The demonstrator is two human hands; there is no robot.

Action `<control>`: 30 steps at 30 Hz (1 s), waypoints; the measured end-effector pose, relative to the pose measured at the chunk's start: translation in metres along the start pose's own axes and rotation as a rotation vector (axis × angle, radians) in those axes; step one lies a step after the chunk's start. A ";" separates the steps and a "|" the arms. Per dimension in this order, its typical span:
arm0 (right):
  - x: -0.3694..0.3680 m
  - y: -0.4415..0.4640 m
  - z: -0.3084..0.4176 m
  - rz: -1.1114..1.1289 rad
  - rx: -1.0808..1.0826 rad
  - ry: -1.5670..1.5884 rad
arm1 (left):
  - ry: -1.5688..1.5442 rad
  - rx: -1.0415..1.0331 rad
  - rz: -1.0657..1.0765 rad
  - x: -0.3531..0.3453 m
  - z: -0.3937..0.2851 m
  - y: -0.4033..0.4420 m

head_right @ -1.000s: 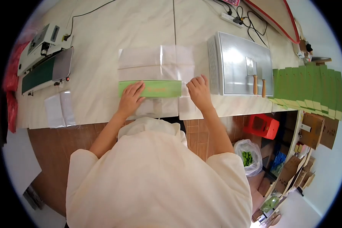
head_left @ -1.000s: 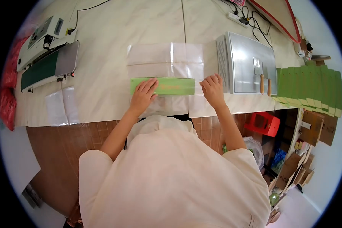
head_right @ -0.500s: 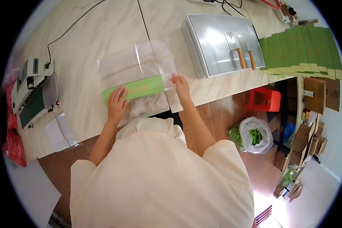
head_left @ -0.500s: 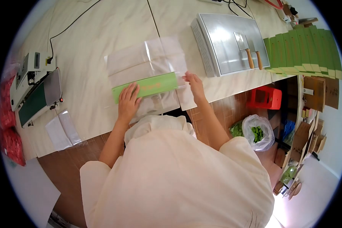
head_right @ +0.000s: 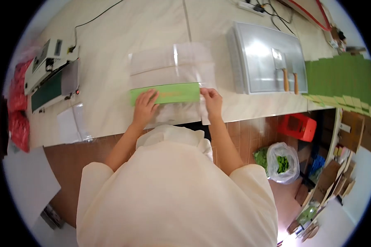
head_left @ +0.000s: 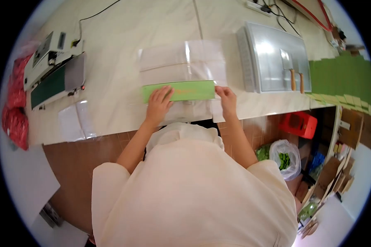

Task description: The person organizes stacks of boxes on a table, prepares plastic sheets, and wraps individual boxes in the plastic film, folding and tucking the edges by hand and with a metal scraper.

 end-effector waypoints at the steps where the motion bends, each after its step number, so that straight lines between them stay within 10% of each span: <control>1: -0.003 0.000 -0.001 0.030 -0.003 0.004 | 0.009 0.005 0.020 0.000 0.000 0.000; 23: 0.005 -0.006 0.014 0.113 -0.061 0.072 | -0.011 0.017 0.027 0.002 -0.003 0.000; 30: 0.025 -0.027 0.016 0.281 0.309 -0.420 | -0.030 0.045 0.068 0.011 -0.005 0.008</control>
Point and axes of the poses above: each hand's wrist, its own y-axis towards the middle knuckle, its own x-axis out of the back of the hand, z = x × y, the point moved 8 cm from there along y, towards the middle knuckle, and after that the axes turned 6 degrees about -z, right-handed, at the moved point
